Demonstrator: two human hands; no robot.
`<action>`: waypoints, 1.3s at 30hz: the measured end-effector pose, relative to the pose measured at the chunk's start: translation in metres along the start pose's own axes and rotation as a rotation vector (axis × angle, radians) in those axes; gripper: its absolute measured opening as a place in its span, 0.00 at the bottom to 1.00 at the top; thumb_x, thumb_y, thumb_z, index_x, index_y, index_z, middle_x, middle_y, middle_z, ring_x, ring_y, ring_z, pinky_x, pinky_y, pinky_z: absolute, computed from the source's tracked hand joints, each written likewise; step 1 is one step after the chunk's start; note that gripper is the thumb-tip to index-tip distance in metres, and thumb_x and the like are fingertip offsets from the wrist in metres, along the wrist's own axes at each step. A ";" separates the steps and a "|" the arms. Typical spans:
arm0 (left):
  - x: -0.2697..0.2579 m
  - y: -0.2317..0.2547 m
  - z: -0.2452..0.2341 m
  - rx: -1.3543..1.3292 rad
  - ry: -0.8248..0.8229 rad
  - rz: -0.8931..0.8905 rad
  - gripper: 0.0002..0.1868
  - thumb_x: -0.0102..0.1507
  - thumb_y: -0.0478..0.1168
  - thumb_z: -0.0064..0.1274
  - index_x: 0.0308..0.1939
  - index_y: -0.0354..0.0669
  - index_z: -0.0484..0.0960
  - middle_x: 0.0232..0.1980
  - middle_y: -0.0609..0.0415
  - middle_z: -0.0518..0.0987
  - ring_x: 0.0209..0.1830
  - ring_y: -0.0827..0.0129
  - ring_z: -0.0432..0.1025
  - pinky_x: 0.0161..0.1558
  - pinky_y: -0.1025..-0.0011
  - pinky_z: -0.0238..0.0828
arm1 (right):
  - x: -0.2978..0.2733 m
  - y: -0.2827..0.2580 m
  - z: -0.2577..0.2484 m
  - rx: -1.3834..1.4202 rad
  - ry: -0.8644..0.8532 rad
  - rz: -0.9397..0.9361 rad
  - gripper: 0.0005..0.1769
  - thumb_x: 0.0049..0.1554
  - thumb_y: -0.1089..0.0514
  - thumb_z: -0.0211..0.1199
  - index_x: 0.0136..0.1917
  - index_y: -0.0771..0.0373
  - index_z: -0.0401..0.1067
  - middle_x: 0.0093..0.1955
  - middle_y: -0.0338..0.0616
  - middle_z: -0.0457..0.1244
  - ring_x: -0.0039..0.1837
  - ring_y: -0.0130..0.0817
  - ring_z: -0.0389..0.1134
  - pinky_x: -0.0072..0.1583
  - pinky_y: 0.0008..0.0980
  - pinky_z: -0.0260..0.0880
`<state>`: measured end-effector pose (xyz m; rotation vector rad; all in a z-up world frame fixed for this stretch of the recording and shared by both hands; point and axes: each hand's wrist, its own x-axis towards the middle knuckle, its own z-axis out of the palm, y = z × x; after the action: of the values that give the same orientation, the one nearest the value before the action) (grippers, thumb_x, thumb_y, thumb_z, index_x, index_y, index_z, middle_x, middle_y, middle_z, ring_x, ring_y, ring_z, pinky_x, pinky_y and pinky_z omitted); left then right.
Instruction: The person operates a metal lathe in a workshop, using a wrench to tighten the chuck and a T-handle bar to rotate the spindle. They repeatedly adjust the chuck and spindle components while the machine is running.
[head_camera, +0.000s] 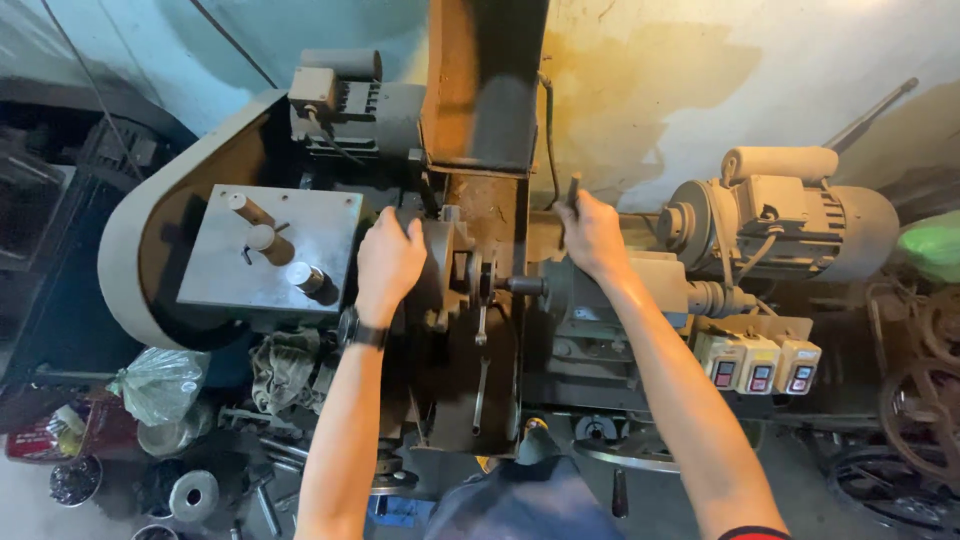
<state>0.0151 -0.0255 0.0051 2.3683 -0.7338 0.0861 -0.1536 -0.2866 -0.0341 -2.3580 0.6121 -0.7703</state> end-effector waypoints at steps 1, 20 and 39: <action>0.006 -0.001 0.005 0.002 0.000 -0.002 0.25 0.69 0.47 0.51 0.60 0.26 0.72 0.56 0.26 0.78 0.55 0.34 0.73 0.56 0.49 0.71 | 0.003 0.000 0.007 0.002 -0.002 0.000 0.16 0.63 0.55 0.63 0.47 0.73 0.68 0.42 0.66 0.67 0.47 0.64 0.68 0.46 0.52 0.68; 0.019 0.004 0.000 0.091 -0.133 -0.244 0.28 0.63 0.57 0.55 0.42 0.29 0.81 0.45 0.29 0.80 0.46 0.35 0.76 0.48 0.47 0.74 | 0.056 -0.063 0.068 0.274 -0.388 0.355 0.19 0.64 0.50 0.60 0.46 0.71 0.73 0.34 0.48 0.70 0.32 0.31 0.70 0.38 0.35 0.71; -0.142 -0.060 0.055 -0.433 0.413 0.233 0.32 0.71 0.33 0.47 0.78 0.32 0.54 0.76 0.31 0.65 0.76 0.39 0.62 0.76 0.55 0.58 | -0.004 0.015 0.003 -0.069 0.008 0.031 0.11 0.61 0.58 0.65 0.49 0.70 0.72 0.43 0.67 0.67 0.49 0.67 0.68 0.48 0.56 0.68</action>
<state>-0.0792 0.0478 -0.1060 1.7712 -0.7332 0.4538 -0.1586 -0.2939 -0.0472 -2.4026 0.6873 -0.7570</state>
